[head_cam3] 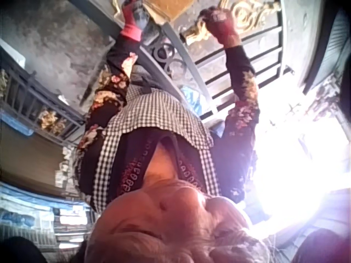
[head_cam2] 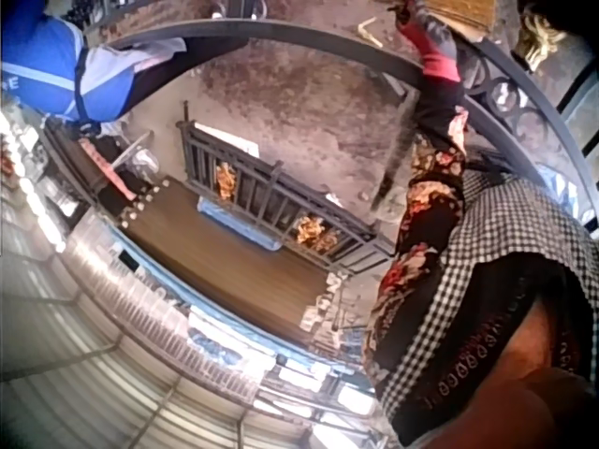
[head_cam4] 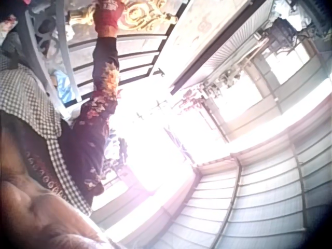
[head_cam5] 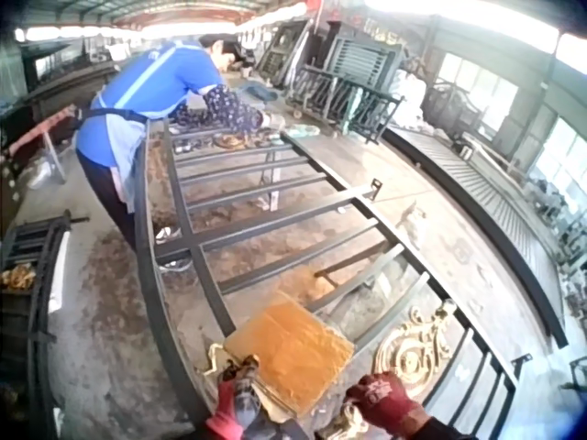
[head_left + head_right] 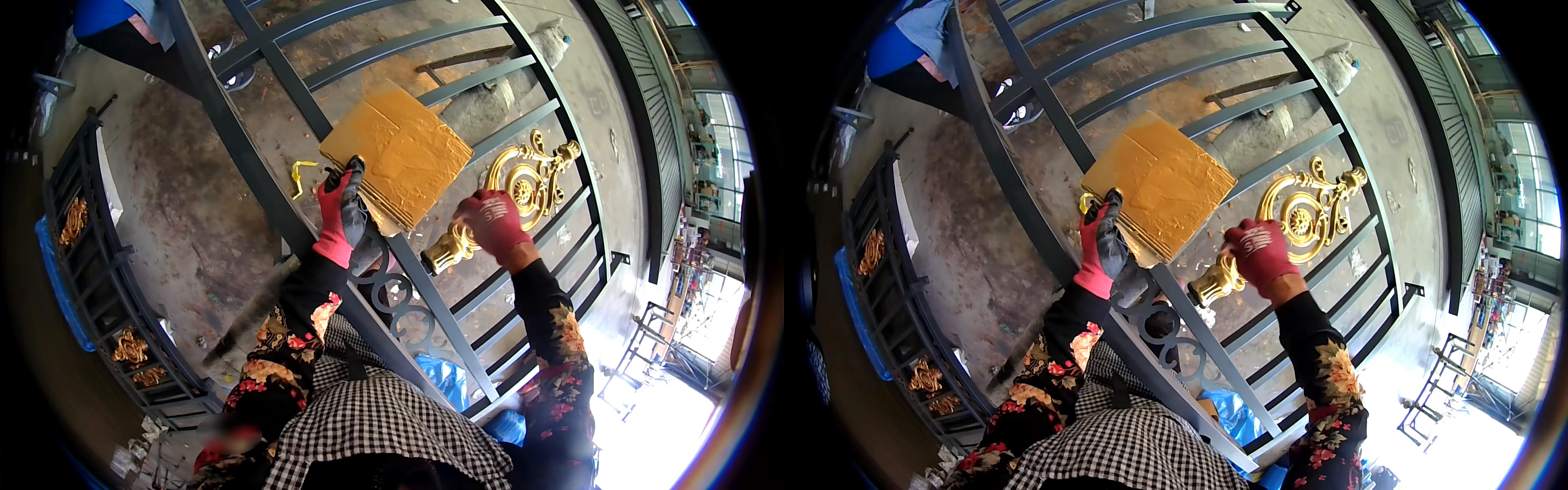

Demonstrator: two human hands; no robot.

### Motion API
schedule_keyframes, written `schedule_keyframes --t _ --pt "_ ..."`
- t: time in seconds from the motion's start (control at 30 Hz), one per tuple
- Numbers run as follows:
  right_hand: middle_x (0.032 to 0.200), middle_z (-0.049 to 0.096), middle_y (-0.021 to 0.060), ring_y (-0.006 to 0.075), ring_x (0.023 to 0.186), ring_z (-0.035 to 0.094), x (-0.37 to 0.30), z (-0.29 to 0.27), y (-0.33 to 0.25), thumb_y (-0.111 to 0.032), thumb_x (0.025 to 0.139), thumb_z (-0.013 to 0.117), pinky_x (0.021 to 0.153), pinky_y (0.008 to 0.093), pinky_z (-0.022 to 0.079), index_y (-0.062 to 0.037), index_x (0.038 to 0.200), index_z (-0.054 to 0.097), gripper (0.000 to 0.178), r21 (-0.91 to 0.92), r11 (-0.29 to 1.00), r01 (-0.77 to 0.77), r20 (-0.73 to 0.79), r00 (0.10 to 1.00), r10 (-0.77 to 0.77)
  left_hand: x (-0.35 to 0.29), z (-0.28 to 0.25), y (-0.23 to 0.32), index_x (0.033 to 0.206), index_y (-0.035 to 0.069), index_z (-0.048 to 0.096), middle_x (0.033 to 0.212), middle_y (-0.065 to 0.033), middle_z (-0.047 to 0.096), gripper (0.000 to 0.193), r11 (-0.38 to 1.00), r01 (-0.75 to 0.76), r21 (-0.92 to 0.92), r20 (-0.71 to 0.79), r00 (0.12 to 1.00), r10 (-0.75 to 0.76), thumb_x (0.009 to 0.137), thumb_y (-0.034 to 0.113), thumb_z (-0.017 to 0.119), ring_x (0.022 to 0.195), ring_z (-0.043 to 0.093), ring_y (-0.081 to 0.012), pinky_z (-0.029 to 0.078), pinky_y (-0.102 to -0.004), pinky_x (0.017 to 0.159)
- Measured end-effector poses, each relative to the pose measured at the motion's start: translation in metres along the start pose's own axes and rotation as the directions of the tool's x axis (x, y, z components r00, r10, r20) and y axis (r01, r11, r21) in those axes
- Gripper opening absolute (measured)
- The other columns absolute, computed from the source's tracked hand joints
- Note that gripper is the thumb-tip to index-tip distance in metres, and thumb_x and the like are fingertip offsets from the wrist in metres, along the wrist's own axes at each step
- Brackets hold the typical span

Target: The person applies gold leaf to an ornate metal gate using a brush and a gold leaf pad. They carefully press and smooth the leaf onto the decorative scrollwork and bars of the gate.

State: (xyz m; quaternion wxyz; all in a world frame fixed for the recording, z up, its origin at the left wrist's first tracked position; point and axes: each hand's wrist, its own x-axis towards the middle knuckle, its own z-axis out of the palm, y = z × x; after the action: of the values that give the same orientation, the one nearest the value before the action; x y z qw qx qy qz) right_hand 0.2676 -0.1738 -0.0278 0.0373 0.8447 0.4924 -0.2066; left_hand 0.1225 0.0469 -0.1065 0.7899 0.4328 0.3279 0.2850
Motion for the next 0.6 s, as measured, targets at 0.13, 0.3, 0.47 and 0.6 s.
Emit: schedule_keyframes --t 0.13,0.3,0.47,0.6 --pt "0.084 0.063 0.0081 0.0295 0.082 0.062 -0.011 0.015 -0.016 -0.023 0.078 0.064 0.071 0.0407 0.047 -0.0187 0.088 0.068 0.012 -0.194 0.97 -0.149 -0.081 0.988 0.135 0.003 0.002 -0.003 0.103 -0.003 0.067 0.097 -0.002 0.067 0.02 0.987 0.058 -0.149 0.0 0.998 -0.059 0.09 0.012 0.066 0.085 0.061 -0.0084 0.048 -0.0235 0.076" --pt "0.081 0.065 0.007 0.0269 0.082 0.064 -0.022 0.029 -0.024 -0.018 0.078 0.063 0.07 0.0409 0.048 -0.0221 0.084 0.07 0.01 -0.124 0.98 -0.156 -0.139 0.981 0.139 0.003 -0.001 -0.004 0.103 -0.004 0.067 0.096 -0.002 0.067 0.021 0.991 0.039 -0.128 0.017 0.999 -0.037 0.089 0.012 0.066 0.084 0.061 -0.0087 0.047 -0.0238 0.075" --pt "0.086 0.063 0.0086 0.0293 0.082 0.063 -0.023 0.037 -0.014 -0.025 0.079 0.067 0.072 0.0423 0.046 -0.015 0.092 0.066 0.016 -0.071 0.961 -0.267 -0.119 0.959 0.257 0.007 -0.005 -0.007 0.104 -0.004 0.067 0.097 -0.0029 0.067 0.021 0.992 0.05 -0.116 0.028 0.998 -0.047 0.089 0.01 0.066 0.085 0.062 -0.0103 0.047 -0.0243 0.077" --pt "0.083 0.063 0.0087 0.0296 0.08 0.062 -0.036 0.039 -0.023 -0.025 0.079 0.067 0.069 0.0429 0.046 -0.0158 0.09 0.067 0.014 0.015 0.977 -0.21 -0.149 0.966 0.21 0.007 -0.001 -0.011 0.104 -0.004 0.066 0.098 -0.0029 0.068 0.021 0.985 0.083 -0.154 0.035 0.996 -0.079 0.089 0.011 0.066 0.086 0.062 -0.0095 0.047 -0.0242 0.077"
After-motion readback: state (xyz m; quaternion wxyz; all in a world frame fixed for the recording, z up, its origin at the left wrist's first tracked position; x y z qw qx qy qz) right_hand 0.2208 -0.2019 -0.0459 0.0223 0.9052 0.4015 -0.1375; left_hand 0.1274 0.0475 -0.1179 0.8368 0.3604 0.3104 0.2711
